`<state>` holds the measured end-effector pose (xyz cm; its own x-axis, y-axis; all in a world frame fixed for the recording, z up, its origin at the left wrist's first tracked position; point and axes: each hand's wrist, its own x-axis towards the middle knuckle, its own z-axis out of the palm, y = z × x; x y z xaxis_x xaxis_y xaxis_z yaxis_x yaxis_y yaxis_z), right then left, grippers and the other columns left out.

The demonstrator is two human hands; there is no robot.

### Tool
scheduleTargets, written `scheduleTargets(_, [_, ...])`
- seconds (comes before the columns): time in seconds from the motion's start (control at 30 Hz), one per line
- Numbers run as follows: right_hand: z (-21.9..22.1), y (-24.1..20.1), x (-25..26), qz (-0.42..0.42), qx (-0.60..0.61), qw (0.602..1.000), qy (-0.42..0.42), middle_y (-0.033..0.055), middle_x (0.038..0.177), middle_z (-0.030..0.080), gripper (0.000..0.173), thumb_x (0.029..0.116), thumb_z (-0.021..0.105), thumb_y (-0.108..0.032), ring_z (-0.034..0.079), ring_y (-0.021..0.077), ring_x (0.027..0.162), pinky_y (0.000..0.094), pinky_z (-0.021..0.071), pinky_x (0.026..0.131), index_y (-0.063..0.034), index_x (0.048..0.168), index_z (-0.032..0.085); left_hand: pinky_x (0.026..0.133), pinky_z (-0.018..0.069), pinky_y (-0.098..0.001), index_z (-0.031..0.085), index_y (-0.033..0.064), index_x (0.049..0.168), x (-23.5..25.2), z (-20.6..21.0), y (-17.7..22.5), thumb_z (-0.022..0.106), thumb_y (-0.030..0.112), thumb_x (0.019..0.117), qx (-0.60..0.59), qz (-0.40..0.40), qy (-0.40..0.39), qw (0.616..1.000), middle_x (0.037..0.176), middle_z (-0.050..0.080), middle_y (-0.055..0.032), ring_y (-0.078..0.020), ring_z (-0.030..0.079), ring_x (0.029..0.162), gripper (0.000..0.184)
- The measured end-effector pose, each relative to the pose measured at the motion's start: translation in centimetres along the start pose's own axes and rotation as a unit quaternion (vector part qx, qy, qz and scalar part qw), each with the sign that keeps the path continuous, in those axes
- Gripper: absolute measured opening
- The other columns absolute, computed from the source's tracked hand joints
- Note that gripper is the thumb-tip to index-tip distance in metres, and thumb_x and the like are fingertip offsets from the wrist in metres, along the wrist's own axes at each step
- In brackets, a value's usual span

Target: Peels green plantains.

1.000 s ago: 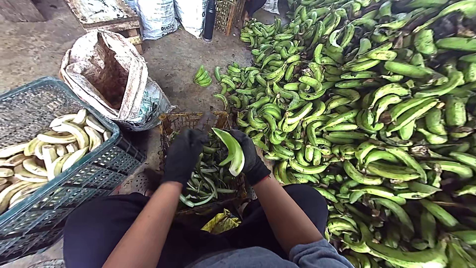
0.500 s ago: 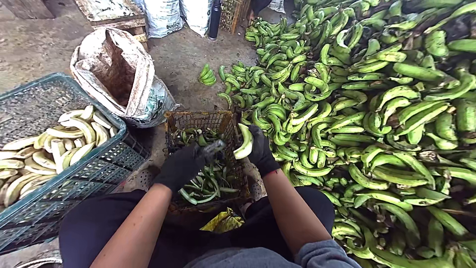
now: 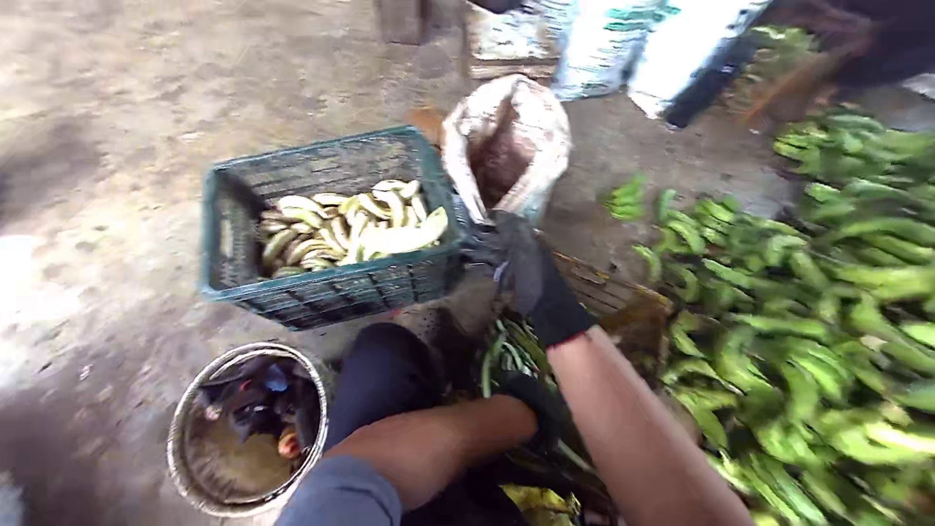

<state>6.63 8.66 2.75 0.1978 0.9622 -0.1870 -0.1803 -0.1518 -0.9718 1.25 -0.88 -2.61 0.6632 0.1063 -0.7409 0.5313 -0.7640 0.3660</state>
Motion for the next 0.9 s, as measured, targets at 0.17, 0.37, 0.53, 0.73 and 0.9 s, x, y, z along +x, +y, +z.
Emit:
scheduleTargets(0.17, [-8.6, 4.1, 3.1, -0.002, -0.353, 0.924, 0.146, 0.0184, 0.128, 0.064, 0.038, 0.1086, 0.043, -0.025, 0.065, 0.0280, 0.111, 0.0473, 0.0544, 0.093, -0.0034, 0.136, 0.058, 0.093, 0.0469, -0.0693, 0.069, -0.0023, 0.112, -1.7, -1.5, -1.3, 0.069, 0.032, 0.0948, -0.053, 0.005, 0.013, 0.999, 0.116, 0.068, -0.0262, -0.0460, 0.063, 0.112, 0.038])
scheduleTargets(0.37, [-17.8, 13.1, 1.6, 0.253, -0.629, 0.728, 0.099, 0.0299, 0.133, 0.060, 0.050, 0.1104, 0.037, -0.035, 0.057, 0.0465, 0.126, 0.0631, 0.0439, 0.103, 0.0036, 0.133, 0.059, 0.101, 0.0426, -0.0671, 0.067, -0.0064, 0.116, -1.8, -2.3, -1.5, 0.067, 0.025, 0.0974, -0.077, 0.002, -0.016, 0.997, 0.126, 0.063, -0.0291, -0.0470, 0.057, 0.123, 0.037])
scheduleTargets(0.53, [-18.4, 17.3, 2.4, 0.367, -0.562, 0.726, 0.148, 0.0256, 0.136, 0.061, 0.067, 0.1020, 0.046, -0.057, 0.056, 0.0420, 0.130, 0.0649, 0.0422, 0.105, -0.0011, 0.136, 0.060, 0.094, 0.0482, -0.0643, 0.068, -0.0052, 0.116, -1.0, -2.8, -1.5, 0.063, 0.023, 0.0989, -0.016, 0.030, -0.037, 0.999, 0.124, 0.065, -0.0265, -0.0445, 0.060, 0.120, 0.033])
scheduleTargets(0.73, [-19.8, 17.6, 1.5, 0.298, -0.569, 0.765, 0.057, 0.0267, 0.137, 0.059, 0.045, 0.1078, 0.047, -0.036, 0.055, 0.0447, 0.130, 0.0649, 0.0432, 0.105, -0.0052, 0.138, 0.059, 0.099, 0.0455, -0.0633, 0.066, -0.0062, 0.116, -0.9, -3.4, -0.4, 0.063, 0.023, 0.0992, -0.050, -0.004, -0.051, 0.997, 0.124, 0.064, -0.0277, -0.0445, 0.059, 0.119, 0.034])
scheduleTargets(0.9, [-19.7, 11.6, -1.6, 0.202, -0.327, 0.898, 0.212, 0.0180, 0.132, 0.062, 0.054, 0.1031, 0.054, -0.047, 0.061, 0.0293, 0.120, 0.0522, 0.0482, 0.102, -0.0072, 0.140, 0.057, 0.096, 0.0458, -0.0687, 0.065, -0.0030, 0.120, -1.0, -3.3, -0.1, 0.062, 0.032, 0.1006, -0.061, -0.015, -0.017, 0.998, 0.121, 0.065, -0.0284, -0.0479, 0.060, 0.118, 0.040])
